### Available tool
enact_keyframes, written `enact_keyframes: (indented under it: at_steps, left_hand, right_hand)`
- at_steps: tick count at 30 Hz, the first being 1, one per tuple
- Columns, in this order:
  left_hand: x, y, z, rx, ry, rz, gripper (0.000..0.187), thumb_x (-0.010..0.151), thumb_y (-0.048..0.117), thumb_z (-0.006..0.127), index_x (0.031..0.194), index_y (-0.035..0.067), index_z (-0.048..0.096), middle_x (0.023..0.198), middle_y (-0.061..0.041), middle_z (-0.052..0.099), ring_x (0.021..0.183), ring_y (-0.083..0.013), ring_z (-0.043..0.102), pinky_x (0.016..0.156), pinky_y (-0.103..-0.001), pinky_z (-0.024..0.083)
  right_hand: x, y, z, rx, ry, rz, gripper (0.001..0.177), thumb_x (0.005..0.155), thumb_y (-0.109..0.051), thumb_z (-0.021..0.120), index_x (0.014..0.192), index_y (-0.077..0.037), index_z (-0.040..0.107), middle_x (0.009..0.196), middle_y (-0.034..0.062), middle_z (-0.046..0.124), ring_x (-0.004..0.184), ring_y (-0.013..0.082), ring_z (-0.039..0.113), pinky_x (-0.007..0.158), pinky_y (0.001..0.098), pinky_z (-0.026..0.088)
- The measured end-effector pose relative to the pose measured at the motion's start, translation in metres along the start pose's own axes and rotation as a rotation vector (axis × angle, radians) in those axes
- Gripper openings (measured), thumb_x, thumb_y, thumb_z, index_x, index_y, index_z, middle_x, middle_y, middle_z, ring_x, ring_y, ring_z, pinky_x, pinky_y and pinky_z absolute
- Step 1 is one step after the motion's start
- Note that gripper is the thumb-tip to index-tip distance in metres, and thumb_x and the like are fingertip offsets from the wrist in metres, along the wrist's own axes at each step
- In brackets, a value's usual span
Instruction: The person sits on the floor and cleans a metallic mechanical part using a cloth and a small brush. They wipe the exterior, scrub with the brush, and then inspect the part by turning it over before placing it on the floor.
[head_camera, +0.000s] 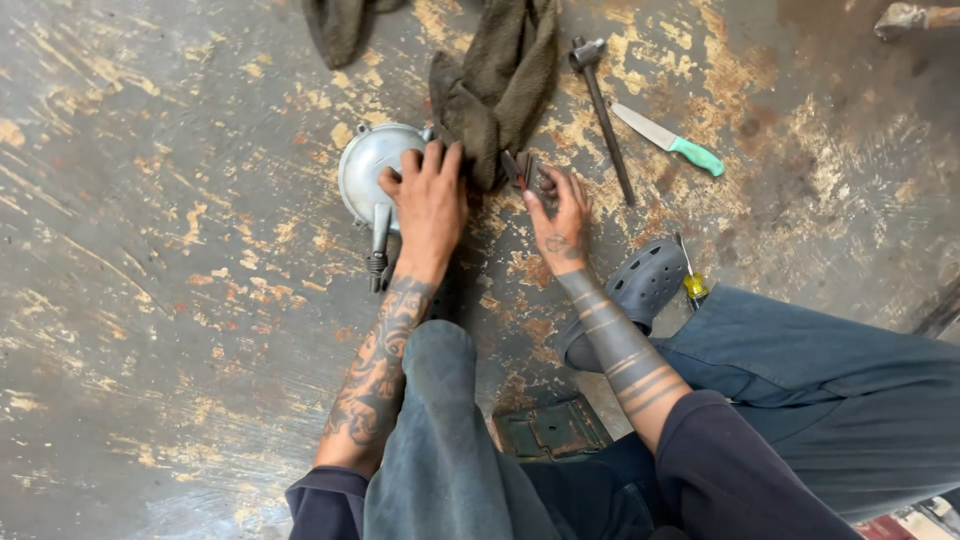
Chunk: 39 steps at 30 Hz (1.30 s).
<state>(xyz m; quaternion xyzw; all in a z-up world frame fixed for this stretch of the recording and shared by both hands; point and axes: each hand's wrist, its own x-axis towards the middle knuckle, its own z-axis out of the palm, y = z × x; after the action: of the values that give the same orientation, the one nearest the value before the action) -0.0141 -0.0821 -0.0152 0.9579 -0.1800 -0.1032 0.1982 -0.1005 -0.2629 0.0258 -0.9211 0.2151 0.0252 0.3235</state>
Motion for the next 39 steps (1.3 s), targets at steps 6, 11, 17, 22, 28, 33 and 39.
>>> enact_keyframes:
  at_steps: [6,11,17,22,28,33,39]
  left_hand:
    - [0.012,0.006,-0.051,-0.289,0.152,-0.042,0.015,0.096,0.029,0.067,0.110,0.026,0.064,0.106,0.007,0.060,0.100,-0.0169,0.058,0.090,-0.038,0.034]
    - [0.020,0.020,-0.086,-0.985,0.189,-0.239,0.022,0.090,-0.002,0.063,0.109,0.010,0.068,0.105,-0.010,0.063,0.095,-0.0284,0.067,0.085,-0.040,0.054]
    - [0.019,0.024,-0.113,-1.408,0.139,-0.252,0.037,0.081,-0.015,0.048,0.113,0.002,0.054,0.098,-0.008,0.056,0.093,-0.0163,0.058,0.086,-0.035,0.053]
    - [-0.011,0.018,-0.131,-1.221,-0.190,0.002,0.036,0.078,-0.010,0.051,0.110,0.003,0.062,0.094,-0.018,0.069,0.091,-0.0400,0.071,0.083,-0.049,0.056]
    - [-0.059,-0.014,-0.154,-0.953,-0.128,0.005,0.017,0.083,-0.001,0.061,0.095,0.010,0.057,0.096,-0.015,0.070,0.089,-0.0421,0.068,0.075,-0.046,0.053]
    - [-0.076,-0.037,-0.136,-0.707,-0.012,0.076,0.040,0.085,0.003,0.061,0.126,0.005,0.062,0.108,-0.021,0.068,0.103,-0.0435,0.067,0.090,-0.052,0.052]
    - [-0.086,-0.040,-0.118,-0.561,0.093,0.119,0.019,0.095,0.019,0.054,0.107,0.009,0.064,0.118,-0.018,0.066,0.121,-0.0361,0.061,0.111,-0.054,0.035]
  right_hand:
    - [0.008,0.037,0.011,-0.181,-0.147,-0.026,0.044,0.099,-0.018,0.069,0.140,-0.013,0.053,0.092,0.0076,0.069,0.093,0.0276,0.066,0.099,0.0502,0.031]
    - [0.007,0.044,-0.007,-0.354,-0.098,-0.153,0.045,0.093,-0.014,0.069,0.136,-0.018,0.055,0.083,0.0024,0.073,0.089,0.0210,0.067,0.102,0.0484,0.030]
    - [0.029,0.015,-0.038,-0.116,0.085,-0.055,0.054,0.093,-0.019,0.072,0.140,-0.007,0.049,0.118,0.0157,0.062,0.111,0.0315,0.059,0.104,0.0511,0.032]
    - [0.037,-0.096,-0.072,0.024,-0.143,-0.496,0.059,0.091,-0.010,0.060,0.148,-0.008,0.044,0.147,0.0200,0.047,0.141,0.0388,0.042,0.117,0.0522,0.027]
    - [0.025,-0.079,-0.045,-0.001,-0.580,-0.770,0.053,0.080,-0.020,0.064,0.132,-0.010,0.061,0.118,0.0097,0.069,0.117,0.0258,0.064,0.109,0.0634,0.022]
    - [0.020,-0.102,-0.045,0.119,-0.738,-0.535,0.025,0.091,-0.029,0.064,0.107,-0.011,0.070,0.092,0.0073,0.070,0.088,0.0250,0.068,0.105,0.0541,0.036]
    - [0.032,-0.142,-0.080,-0.031,-0.989,-0.365,0.027,0.098,-0.017,0.063,0.117,0.002,0.059,0.087,0.0218,0.069,0.062,0.0337,0.070,0.053,0.0417,0.057]
